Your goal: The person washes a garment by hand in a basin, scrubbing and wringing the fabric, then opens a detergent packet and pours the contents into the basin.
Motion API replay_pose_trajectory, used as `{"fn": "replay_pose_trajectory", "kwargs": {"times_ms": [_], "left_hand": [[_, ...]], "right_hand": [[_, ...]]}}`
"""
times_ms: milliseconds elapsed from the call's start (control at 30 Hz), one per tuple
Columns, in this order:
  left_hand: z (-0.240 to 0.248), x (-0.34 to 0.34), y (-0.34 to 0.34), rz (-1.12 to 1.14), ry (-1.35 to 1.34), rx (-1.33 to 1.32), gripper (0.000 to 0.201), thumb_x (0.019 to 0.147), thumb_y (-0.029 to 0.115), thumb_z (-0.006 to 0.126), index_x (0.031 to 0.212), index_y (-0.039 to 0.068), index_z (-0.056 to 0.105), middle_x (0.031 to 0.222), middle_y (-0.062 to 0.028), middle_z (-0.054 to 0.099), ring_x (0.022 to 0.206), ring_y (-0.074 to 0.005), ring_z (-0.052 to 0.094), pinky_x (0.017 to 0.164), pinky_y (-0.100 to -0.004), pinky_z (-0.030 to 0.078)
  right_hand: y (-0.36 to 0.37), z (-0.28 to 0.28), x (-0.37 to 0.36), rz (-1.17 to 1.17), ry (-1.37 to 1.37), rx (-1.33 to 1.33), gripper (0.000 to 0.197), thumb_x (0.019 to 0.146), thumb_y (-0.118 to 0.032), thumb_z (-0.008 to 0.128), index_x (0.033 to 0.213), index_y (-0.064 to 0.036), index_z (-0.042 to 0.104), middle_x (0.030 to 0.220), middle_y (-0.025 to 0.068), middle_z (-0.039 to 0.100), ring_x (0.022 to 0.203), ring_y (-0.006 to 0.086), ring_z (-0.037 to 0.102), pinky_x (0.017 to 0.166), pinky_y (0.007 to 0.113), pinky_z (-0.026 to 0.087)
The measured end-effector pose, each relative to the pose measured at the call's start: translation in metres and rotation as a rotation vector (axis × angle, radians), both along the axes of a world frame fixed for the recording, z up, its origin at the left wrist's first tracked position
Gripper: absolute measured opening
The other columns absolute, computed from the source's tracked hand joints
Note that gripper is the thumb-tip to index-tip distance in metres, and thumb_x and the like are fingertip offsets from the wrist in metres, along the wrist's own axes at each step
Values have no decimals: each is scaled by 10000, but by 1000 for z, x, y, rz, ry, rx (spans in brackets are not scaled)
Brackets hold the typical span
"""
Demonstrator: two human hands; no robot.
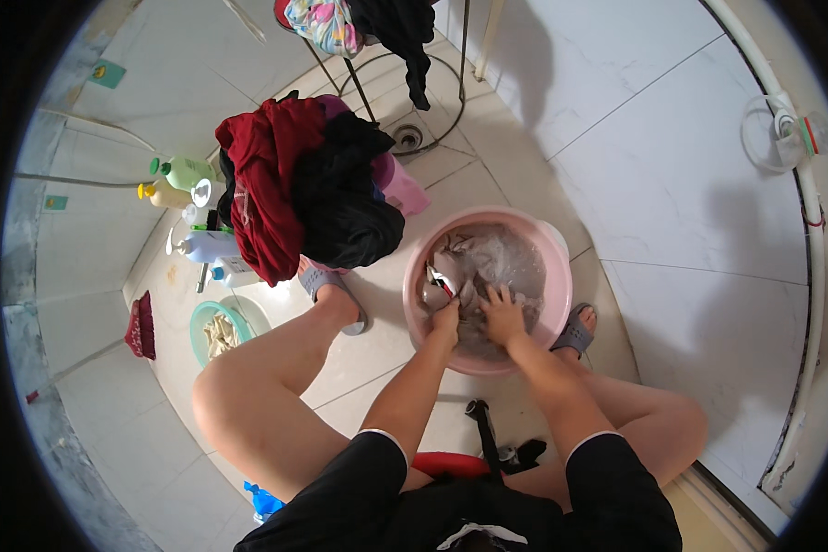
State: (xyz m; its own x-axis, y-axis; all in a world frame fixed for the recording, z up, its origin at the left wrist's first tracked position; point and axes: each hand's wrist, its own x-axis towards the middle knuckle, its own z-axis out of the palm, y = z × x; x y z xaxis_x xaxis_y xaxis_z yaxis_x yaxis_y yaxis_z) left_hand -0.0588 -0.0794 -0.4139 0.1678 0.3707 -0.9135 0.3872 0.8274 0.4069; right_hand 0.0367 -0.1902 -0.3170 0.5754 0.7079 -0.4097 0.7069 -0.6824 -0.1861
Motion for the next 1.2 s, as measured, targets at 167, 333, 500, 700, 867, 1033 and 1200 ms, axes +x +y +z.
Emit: {"fn": "replay_pose_trajectory", "kwargs": {"times_ms": [167,333,500,700,867,1033,1200], "left_hand": [[3,12,3,-56,30,106,484,834,271,656,1204,-27,558,1142,-123,607,1028,-221,574,870,-331,452],[-4,38,20,175,-615,-571,336,844,303,596,1055,42,612,960,-77,643,846,-209,626,770,-366,513],[78,52,13,145,-747,-406,329,841,292,589,1049,38,613,964,-83,641,850,-218,626,775,-361,514],[116,38,12,165,-429,-212,334,820,199,601,1085,-5,597,1000,-102,637,869,-234,619,789,-340,502],[53,-1,0,171,-126,-12,436,822,194,663,1183,-29,564,1112,-115,609,951,-215,582,820,-327,467],[8,-11,12,11,-50,-112,434,841,225,665,1154,-57,562,1149,-144,593,1010,-230,555,838,-321,447],[-59,-16,16,80,-161,-243,358,848,242,613,1091,-20,590,1004,-123,617,909,-233,580,769,-367,467]], "right_hand": [[21,-54,-1,-708,-94,-152,423,723,-255,688,1109,-104,602,1058,157,624,909,383,614,811,433,493],[60,14,-21,-773,338,693,356,743,-321,667,1011,-91,623,1089,191,598,953,385,587,814,446,465],[77,119,-45,-661,32,597,406,750,-492,667,798,-95,595,794,177,620,762,409,599,643,492,463],[31,63,22,-683,-91,330,354,888,-409,502,942,-71,592,997,173,577,856,398,574,761,487,461],[39,16,-49,-646,-68,66,435,898,-354,486,1304,-199,501,1496,142,222,1360,477,134,984,678,237],[9,-16,-24,-7,70,-56,388,830,-294,539,1196,-170,573,1355,175,418,1264,380,369,969,558,339],[61,-22,-20,-744,155,227,261,768,-208,620,980,-56,626,975,174,649,926,348,610,826,420,460]]}}
